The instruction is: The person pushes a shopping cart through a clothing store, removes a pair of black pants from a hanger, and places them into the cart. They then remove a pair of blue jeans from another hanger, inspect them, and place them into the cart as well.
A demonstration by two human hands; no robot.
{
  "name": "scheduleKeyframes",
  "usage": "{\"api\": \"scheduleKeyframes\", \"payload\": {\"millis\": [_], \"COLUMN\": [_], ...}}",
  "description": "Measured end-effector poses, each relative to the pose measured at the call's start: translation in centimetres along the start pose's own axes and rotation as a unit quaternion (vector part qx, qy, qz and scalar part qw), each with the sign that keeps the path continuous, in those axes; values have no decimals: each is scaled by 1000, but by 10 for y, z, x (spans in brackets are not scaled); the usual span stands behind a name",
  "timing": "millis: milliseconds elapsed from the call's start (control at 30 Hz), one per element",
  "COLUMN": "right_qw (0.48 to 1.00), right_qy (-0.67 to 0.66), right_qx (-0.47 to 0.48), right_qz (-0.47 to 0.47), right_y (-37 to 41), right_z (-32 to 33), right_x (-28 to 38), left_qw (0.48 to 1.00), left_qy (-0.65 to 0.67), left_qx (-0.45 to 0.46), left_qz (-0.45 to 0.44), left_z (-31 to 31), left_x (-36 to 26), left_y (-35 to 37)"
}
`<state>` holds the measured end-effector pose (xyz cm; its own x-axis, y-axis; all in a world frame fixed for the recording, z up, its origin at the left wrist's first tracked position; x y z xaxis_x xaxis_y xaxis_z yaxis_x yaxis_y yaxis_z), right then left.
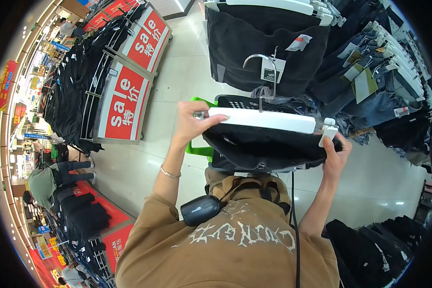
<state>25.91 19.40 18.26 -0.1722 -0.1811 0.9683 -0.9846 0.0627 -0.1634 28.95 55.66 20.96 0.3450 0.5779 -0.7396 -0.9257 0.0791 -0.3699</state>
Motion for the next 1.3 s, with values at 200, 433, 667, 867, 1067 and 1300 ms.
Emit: {"api": "scheduleKeyframes", "payload": {"millis": [200,433,667,867,1067,1300], "right_qw": [985,982,975,964,963,963], "right_qy": [161,113,171,196,169,160], "right_qx": [5,47,50,28,-21,-12], "right_qz": [67,145,135,179,208,214], "right_y": [-44,-94,-144,-171,-192,-227], "right_z": [-2,-46,-61,-68,-55,-63], "right_x": [22,71,79,84,84,78], "left_qw": [994,985,982,988,975,972], "left_qy": [-52,-104,-89,-105,-151,-154], "left_qx": [-41,-83,-118,-48,-86,-137], "left_qz": [-83,-109,-114,-104,-138,-114], "left_z": [33,50,56,51,36,29], "left_x": [-50,-60,-45,-30,-38,-12], "left_y": [-44,-82,-119,-155,-195,-242]}}
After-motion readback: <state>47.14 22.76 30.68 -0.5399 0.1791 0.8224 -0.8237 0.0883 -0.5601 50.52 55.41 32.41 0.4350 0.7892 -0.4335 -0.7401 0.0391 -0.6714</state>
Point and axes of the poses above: each hand's wrist, its own y-axis away from the middle knuckle, its own z-axis out of the back of the hand, x = y × z, the point moved 5 cm from there along -y, towards the middle knuckle, and after that the axes turned 6 degrees about -y, right-handed, at the moved point
